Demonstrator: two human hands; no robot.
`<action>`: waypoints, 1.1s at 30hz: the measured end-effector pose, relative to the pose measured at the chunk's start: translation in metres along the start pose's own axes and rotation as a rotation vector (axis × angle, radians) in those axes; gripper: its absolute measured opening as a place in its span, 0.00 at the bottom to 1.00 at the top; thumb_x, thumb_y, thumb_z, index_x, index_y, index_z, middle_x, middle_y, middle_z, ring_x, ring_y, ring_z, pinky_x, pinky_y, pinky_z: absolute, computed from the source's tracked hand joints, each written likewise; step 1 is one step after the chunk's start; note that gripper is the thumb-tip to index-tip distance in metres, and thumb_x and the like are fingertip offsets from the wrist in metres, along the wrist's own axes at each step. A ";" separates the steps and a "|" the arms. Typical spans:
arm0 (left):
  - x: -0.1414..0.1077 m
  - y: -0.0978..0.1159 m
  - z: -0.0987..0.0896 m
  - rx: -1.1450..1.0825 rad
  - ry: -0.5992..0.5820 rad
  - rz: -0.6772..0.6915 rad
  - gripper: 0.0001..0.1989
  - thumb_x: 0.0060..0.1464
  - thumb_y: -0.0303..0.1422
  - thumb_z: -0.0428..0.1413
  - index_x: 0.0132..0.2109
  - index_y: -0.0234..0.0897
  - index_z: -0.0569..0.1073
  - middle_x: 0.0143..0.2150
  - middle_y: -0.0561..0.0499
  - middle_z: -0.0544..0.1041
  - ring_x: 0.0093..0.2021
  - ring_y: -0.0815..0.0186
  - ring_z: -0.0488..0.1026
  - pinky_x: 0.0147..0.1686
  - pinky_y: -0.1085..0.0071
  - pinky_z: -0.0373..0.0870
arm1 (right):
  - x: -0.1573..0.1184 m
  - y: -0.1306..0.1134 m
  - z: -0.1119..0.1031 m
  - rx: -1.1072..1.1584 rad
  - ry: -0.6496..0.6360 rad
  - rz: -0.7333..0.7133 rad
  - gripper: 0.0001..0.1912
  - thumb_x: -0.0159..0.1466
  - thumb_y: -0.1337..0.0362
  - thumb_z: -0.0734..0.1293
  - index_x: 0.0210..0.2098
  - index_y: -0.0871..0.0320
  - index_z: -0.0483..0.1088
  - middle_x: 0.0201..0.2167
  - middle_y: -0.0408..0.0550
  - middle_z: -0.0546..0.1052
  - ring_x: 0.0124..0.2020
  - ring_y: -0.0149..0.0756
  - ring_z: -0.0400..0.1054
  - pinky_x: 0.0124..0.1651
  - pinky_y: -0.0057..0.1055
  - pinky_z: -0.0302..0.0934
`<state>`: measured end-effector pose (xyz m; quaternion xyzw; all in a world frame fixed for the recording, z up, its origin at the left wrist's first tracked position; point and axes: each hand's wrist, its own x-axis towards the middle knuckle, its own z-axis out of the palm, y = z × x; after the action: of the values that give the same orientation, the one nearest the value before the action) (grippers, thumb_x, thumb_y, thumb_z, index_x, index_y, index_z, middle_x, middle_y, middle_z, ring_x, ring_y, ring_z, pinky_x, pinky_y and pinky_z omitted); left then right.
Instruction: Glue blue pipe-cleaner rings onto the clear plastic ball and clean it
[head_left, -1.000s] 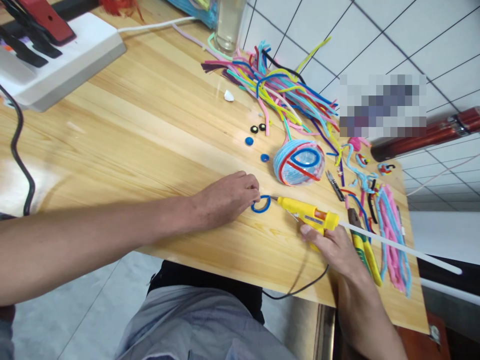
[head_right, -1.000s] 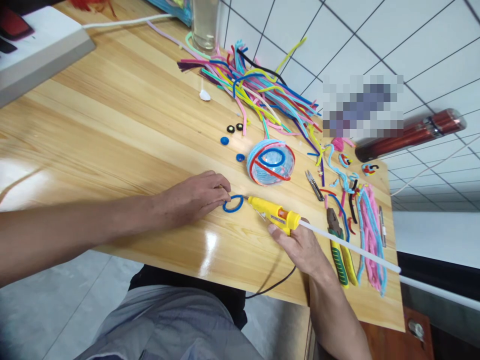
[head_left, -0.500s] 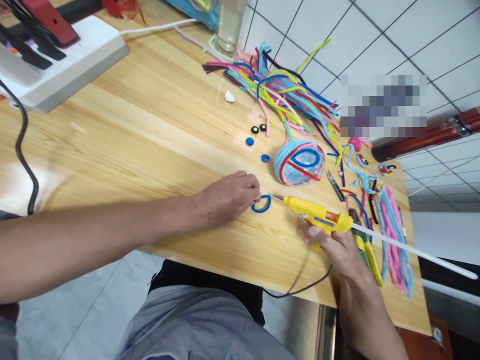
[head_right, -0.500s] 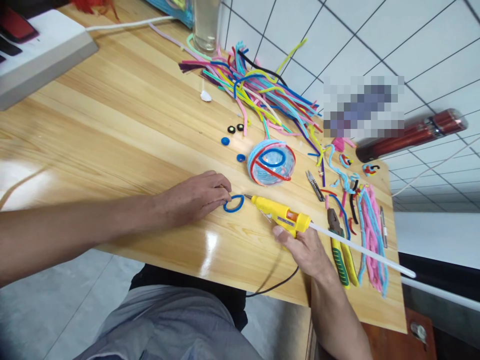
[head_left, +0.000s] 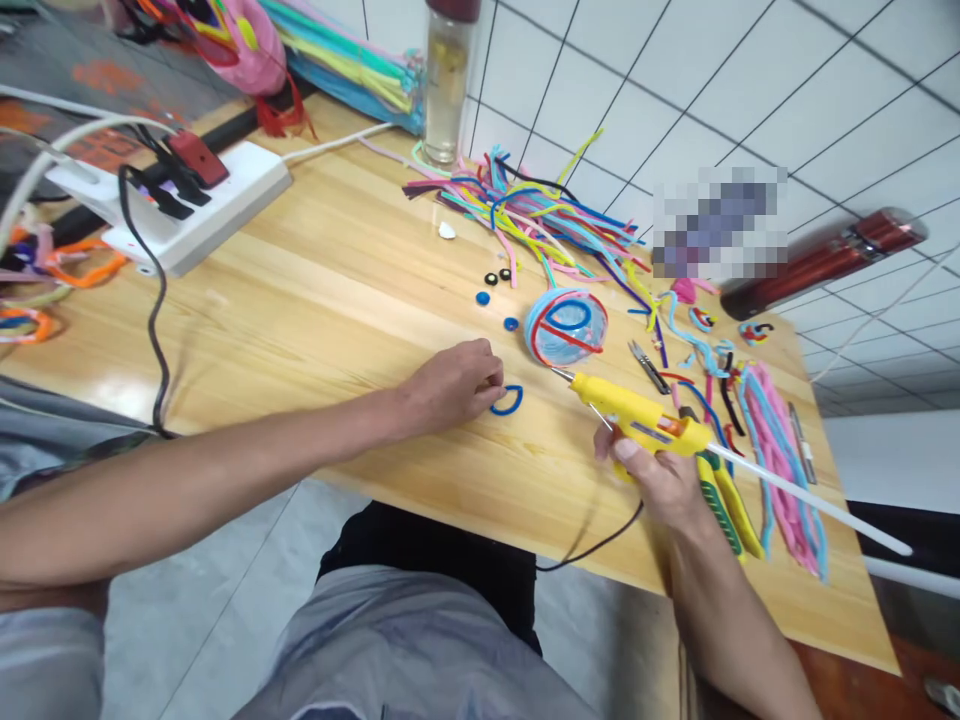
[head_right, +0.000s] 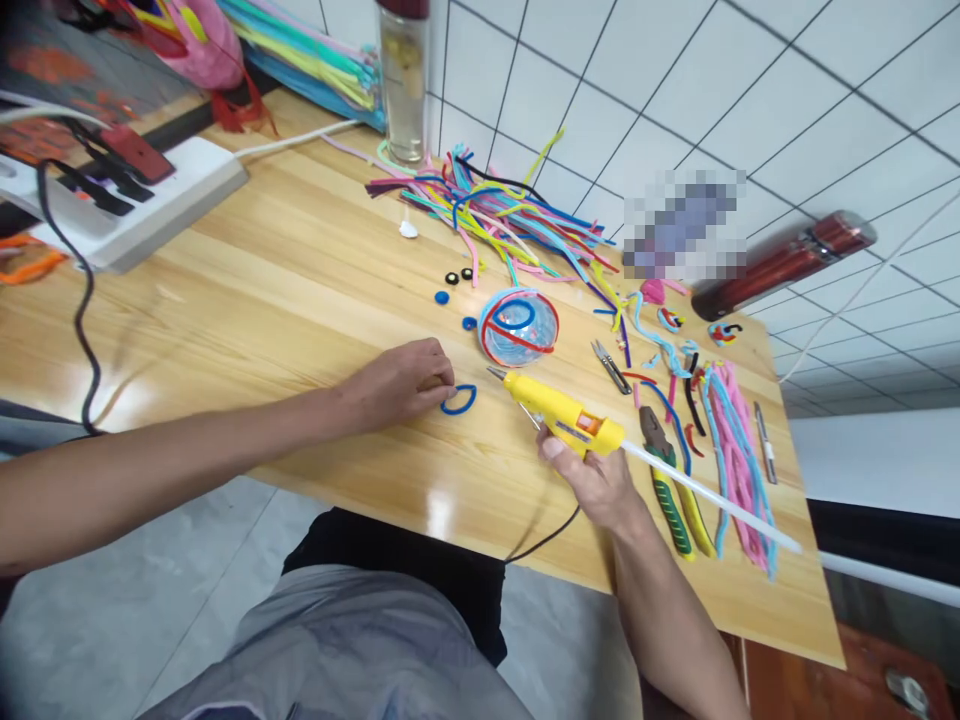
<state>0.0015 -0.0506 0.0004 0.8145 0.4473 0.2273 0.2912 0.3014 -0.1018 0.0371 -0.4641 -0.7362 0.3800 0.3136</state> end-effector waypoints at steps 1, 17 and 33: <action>0.002 0.003 0.001 0.032 -0.005 -0.030 0.05 0.60 0.31 0.59 0.36 0.35 0.77 0.38 0.47 0.75 0.41 0.61 0.74 0.42 0.67 0.70 | 0.001 0.000 0.000 -0.011 0.013 0.000 0.17 0.69 0.51 0.66 0.30 0.55 0.73 0.26 0.44 0.75 0.26 0.34 0.68 0.31 0.32 0.63; -0.038 0.004 -0.120 0.014 0.341 -0.307 0.04 0.52 0.31 0.63 0.30 0.37 0.78 0.28 0.52 0.78 0.29 0.67 0.71 0.32 0.72 0.61 | 0.026 0.000 0.033 -0.296 -0.072 -0.108 0.15 0.68 0.50 0.65 0.46 0.54 0.71 0.37 0.45 0.77 0.34 0.37 0.70 0.39 0.34 0.66; -0.116 0.033 -0.174 -0.693 0.681 -0.277 0.15 0.40 0.36 0.71 0.33 0.34 0.77 0.28 0.54 0.76 0.27 0.74 0.65 0.28 0.74 0.57 | 0.118 -0.087 0.150 -0.514 0.015 -0.355 0.17 0.69 0.60 0.65 0.55 0.59 0.72 0.48 0.58 0.78 0.49 0.46 0.73 0.54 0.43 0.65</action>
<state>-0.1461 -0.1174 0.1362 0.4827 0.5190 0.5744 0.4094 0.0964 -0.0574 0.0470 -0.3950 -0.8754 0.1174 0.2529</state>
